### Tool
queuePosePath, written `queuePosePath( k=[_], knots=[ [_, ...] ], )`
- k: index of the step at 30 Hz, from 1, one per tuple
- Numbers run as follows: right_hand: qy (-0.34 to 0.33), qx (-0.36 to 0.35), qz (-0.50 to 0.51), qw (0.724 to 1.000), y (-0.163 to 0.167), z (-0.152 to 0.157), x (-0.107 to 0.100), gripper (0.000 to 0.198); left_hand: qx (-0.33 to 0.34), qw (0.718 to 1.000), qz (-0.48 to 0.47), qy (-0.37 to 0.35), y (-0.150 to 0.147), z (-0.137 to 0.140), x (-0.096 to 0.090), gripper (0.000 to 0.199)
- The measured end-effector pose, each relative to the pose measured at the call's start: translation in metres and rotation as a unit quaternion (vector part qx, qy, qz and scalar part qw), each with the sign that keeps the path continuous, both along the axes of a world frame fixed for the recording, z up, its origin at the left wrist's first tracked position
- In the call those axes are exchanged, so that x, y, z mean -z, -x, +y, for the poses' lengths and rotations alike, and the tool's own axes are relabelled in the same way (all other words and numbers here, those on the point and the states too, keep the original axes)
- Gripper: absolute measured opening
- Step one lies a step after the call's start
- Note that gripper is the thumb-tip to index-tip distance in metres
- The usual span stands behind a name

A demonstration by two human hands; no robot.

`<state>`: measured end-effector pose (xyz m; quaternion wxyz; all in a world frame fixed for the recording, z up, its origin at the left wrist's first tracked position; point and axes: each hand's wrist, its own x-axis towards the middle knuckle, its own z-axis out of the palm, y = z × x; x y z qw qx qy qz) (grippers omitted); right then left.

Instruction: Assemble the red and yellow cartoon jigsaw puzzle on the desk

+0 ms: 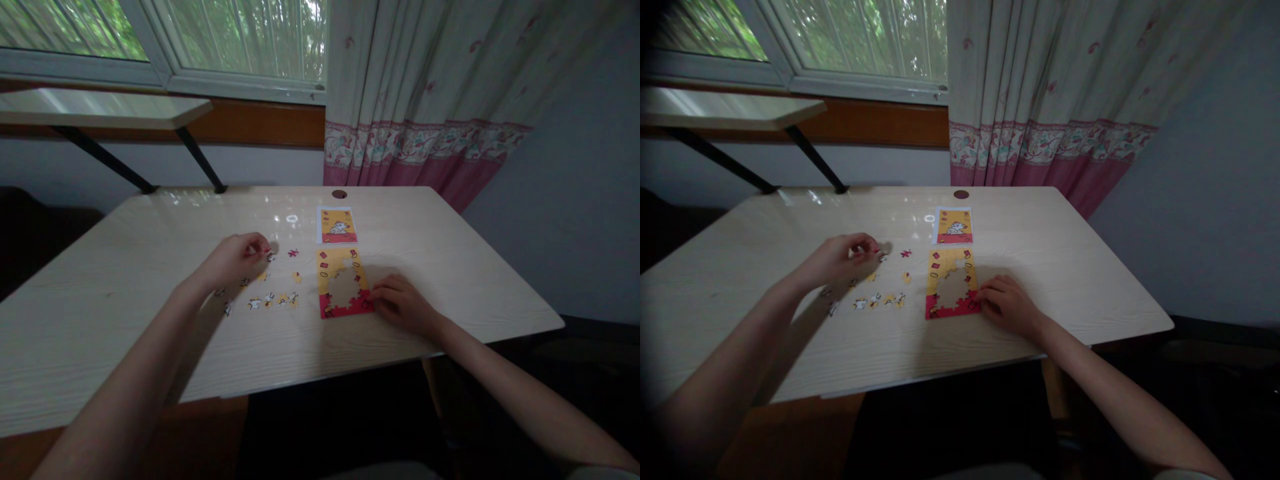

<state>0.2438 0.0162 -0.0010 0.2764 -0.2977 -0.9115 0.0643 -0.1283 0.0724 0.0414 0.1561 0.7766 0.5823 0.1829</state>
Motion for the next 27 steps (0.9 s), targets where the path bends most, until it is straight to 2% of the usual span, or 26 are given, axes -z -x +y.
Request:
queuePosePath(
  k=[4, 7, 10, 13, 15, 19, 23, 27],
  knots=[
    [0.006, 0.014, 0.013, 1.000, -0.001, 0.004, 0.000, 0.012, 0.055, 0.987, -0.144, 0.039, -0.037, -0.010, -0.013, 0.027],
    [0.009, 0.029, 0.023, 0.999, -0.002, 0.008, 0.000, 0.013, 0.078, 0.977, -0.188, 0.072, -0.058, -0.012, -0.015, 0.026],
    [0.018, 0.037, 0.024, 0.999, -0.003, 0.009, 0.000, 0.015, 0.025, 0.984, -0.167, 0.060, -0.055, -0.006, -0.016, 0.027],
    [0.031, 0.046, 0.025, 0.998, -0.004, 0.009, 0.000, 0.016, -0.060, 0.992, -0.102, 0.037, -0.033, 0.003, -0.015, 0.029],
    [0.037, 0.051, 0.029, 0.998, -0.004, 0.009, 0.001, 0.017, -0.092, 0.993, -0.060, 0.044, -0.018, 0.008, -0.011, 0.030],
    [0.034, 0.050, 0.028, 0.998, -0.004, 0.009, 0.002, 0.017, -0.079, 0.990, -0.086, 0.083, -0.009, 0.011, 0.007, 0.034],
    [0.031, 0.045, 0.033, 0.998, -0.004, 0.009, 0.003, 0.016, -0.035, 0.987, -0.124, 0.094, -0.021, 0.008, 0.025, 0.031],
    [0.025, 0.042, 0.034, 0.998, -0.004, 0.009, 0.003, 0.016, -0.044, 0.993, -0.086, 0.071, -0.036, 0.001, 0.028, 0.027]
  ],
)
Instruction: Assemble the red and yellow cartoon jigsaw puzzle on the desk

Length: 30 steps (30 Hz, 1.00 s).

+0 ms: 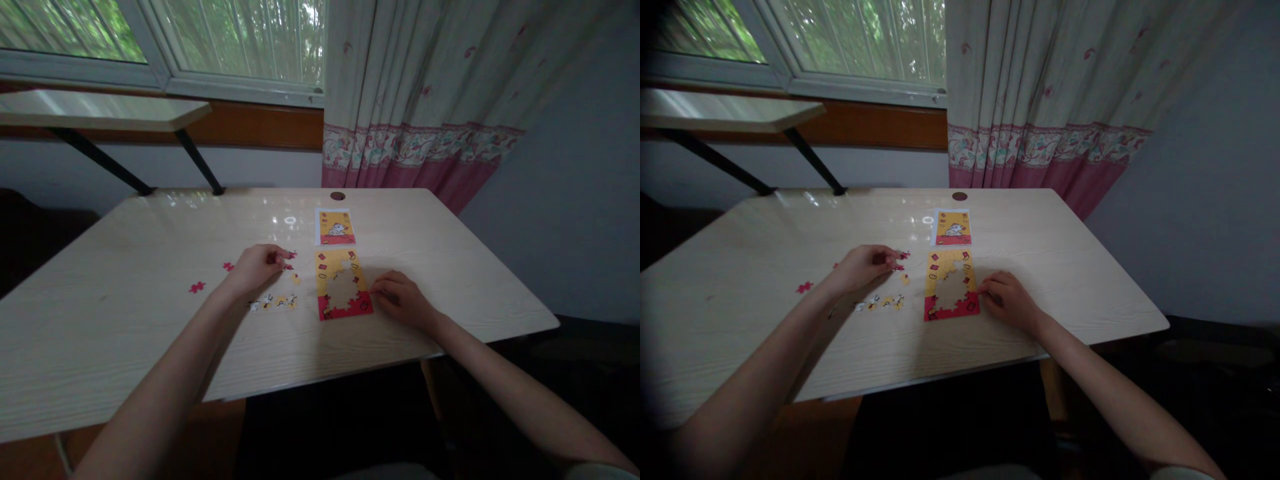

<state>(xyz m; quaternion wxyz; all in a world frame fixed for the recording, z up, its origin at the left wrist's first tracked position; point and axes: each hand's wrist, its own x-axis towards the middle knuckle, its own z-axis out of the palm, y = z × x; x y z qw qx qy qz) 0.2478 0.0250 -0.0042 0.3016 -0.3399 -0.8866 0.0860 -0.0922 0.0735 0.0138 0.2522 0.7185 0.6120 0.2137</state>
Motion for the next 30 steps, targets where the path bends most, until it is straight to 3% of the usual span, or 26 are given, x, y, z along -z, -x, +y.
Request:
queuePosePath(
  k=[9, 14, 17, 30],
  knots=[
    [0.001, -0.004, -0.003, 1.000, 0.001, -0.001, -0.002, 0.016, -0.002, 0.986, 0.159, -0.054, -0.015, 0.001, -0.026, 0.028],
    [0.004, -0.005, -0.003, 1.000, 0.000, -0.001, -0.001, 0.016, -0.002, 0.973, 0.224, -0.055, -0.023, 0.010, -0.024, 0.028],
    [0.006, -0.002, 0.001, 1.000, 0.000, 0.000, 0.000, 0.015, 0.014, 0.969, 0.238, -0.064, -0.026, 0.015, -0.019, 0.028],
    [0.012, -0.008, -0.002, 1.000, 0.000, 0.000, 0.000, 0.017, 0.053, 0.973, 0.224, 0.017, -0.015, 0.045, -0.015, 0.016]
  ],
)
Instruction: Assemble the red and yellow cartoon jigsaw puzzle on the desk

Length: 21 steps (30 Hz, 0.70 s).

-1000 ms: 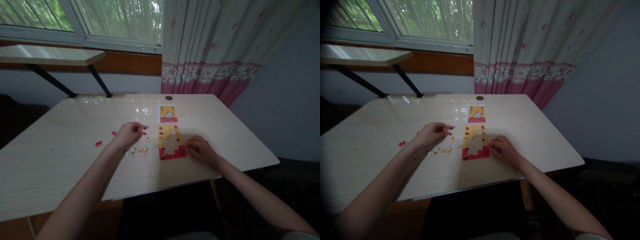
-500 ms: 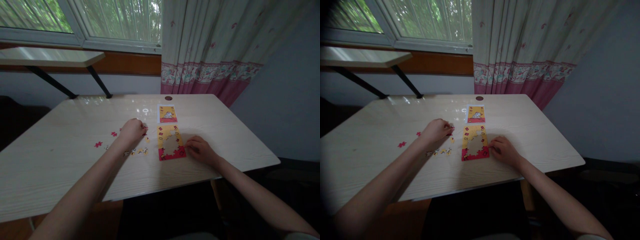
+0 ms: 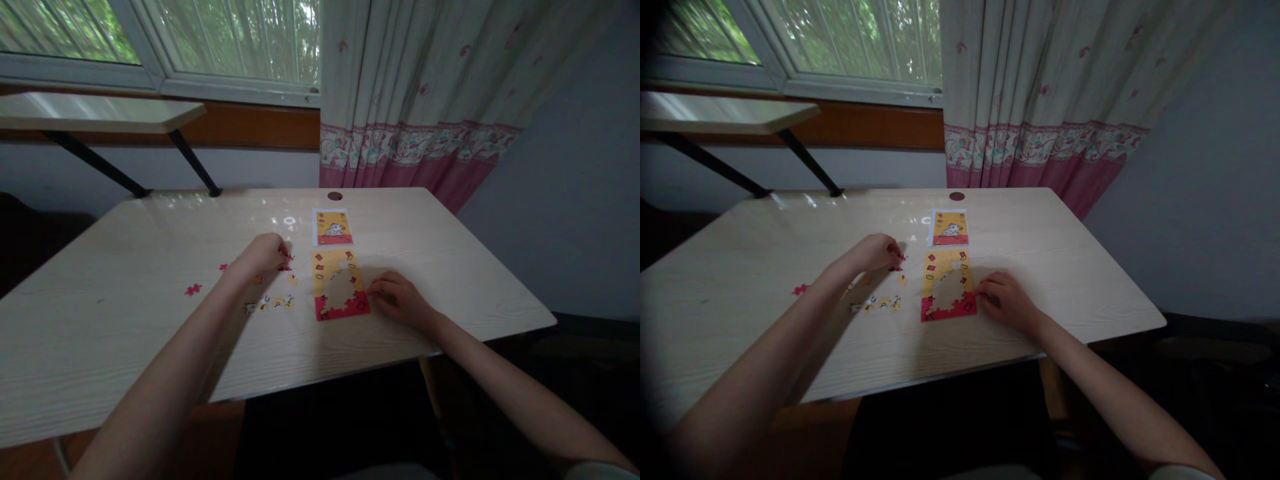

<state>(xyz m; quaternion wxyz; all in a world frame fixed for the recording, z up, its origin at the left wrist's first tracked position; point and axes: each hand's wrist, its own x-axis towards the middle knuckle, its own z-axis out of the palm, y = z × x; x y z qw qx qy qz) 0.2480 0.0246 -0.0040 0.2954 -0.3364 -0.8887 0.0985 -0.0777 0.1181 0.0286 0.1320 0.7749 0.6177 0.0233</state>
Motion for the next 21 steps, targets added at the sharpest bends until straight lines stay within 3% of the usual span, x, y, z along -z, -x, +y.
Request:
queuePosePath(
  k=[10, 14, 17, 21],
  knots=[
    [-0.007, -0.006, 0.007, 1.000, 0.001, -0.001, -0.002, 0.017, -0.009, 1.000, -0.015, 0.006, -0.004, -0.008, -0.010, 0.015],
    [-0.002, -0.009, 0.011, 1.000, 0.001, -0.001, -0.002, 0.017, -0.013, 0.994, -0.108, 0.014, -0.004, -0.013, -0.007, 0.012],
    [0.011, -0.005, 0.021, 1.000, 0.000, -0.002, -0.003, 0.017, -0.047, 0.965, -0.251, 0.056, -0.008, -0.018, -0.007, 0.016],
    [0.040, 0.013, 0.034, 0.999, 0.003, 0.006, -0.012, 0.017, -0.069, 0.886, -0.444, 0.112, -0.027, -0.030, -0.013, 0.029]
  ],
)
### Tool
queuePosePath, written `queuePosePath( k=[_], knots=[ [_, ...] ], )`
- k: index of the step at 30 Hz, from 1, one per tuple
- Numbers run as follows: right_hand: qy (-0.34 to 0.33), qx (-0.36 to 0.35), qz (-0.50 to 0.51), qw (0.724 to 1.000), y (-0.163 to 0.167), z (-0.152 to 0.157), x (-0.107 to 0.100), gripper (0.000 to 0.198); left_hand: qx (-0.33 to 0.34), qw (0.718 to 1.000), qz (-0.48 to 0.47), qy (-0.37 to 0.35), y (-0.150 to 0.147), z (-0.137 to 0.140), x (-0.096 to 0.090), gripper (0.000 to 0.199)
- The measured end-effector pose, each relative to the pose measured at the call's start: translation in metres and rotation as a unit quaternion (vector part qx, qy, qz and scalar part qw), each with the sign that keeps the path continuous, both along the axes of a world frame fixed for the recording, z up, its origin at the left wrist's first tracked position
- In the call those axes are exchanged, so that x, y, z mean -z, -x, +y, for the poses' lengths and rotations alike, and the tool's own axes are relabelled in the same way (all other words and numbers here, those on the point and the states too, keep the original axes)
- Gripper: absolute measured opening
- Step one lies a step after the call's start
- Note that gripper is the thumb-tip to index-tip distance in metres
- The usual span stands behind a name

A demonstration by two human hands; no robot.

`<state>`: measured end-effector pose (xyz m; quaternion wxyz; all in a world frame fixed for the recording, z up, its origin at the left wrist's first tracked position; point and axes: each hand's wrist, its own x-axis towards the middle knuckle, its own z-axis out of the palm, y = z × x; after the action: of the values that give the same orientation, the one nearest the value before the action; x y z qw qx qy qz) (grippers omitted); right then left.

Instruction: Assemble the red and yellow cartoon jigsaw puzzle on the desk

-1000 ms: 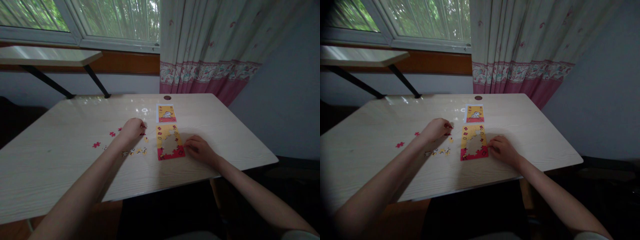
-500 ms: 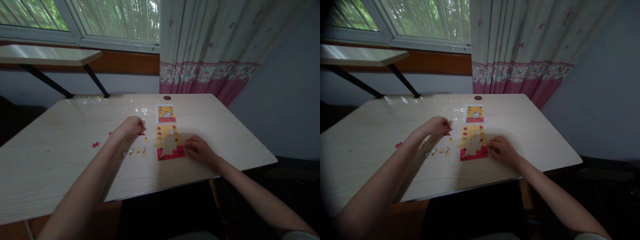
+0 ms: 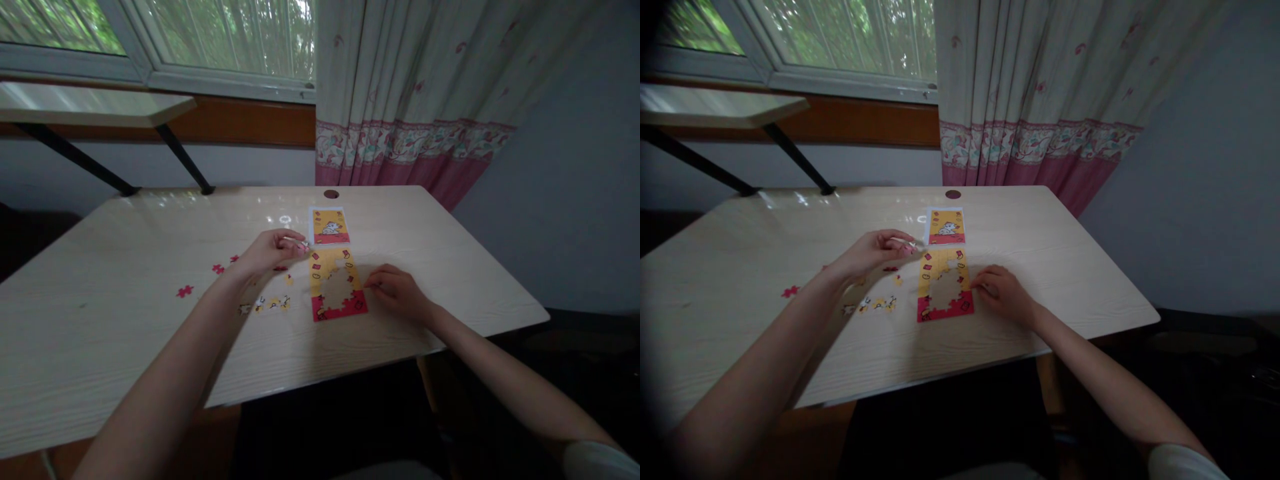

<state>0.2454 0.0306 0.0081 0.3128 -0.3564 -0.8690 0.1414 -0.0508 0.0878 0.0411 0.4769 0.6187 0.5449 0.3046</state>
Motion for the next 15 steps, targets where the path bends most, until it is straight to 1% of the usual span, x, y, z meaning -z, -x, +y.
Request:
queuePosePath(
  k=[2, 5, 7, 10, 15],
  knots=[
    [0.012, -0.015, 0.020, 1.000, 0.004, 0.011, -0.007, 0.016, -0.007, 0.997, -0.081, 0.017, -0.014, -0.007, -0.001, 0.026],
    [0.027, -0.042, 0.052, 0.997, 0.013, 0.032, -0.018, 0.014, -0.019, 0.987, -0.148, 0.051, -0.035, -0.015, 0.001, 0.016],
    [0.042, -0.046, 0.053, 0.997, 0.020, 0.045, -0.022, 0.015, -0.025, 0.983, -0.165, 0.070, -0.045, -0.020, 0.003, 0.011],
    [0.086, -0.038, 0.069, 0.993, 0.030, 0.057, -0.022, 0.019, -0.029, 0.982, -0.171, 0.077, -0.054, -0.026, 0.006, 0.005],
    [0.141, -0.029, 0.113, 0.983, 0.036, 0.058, -0.014, 0.025, -0.010, 0.981, -0.173, 0.084, -0.062, -0.030, 0.008, 0.002]
  ],
)
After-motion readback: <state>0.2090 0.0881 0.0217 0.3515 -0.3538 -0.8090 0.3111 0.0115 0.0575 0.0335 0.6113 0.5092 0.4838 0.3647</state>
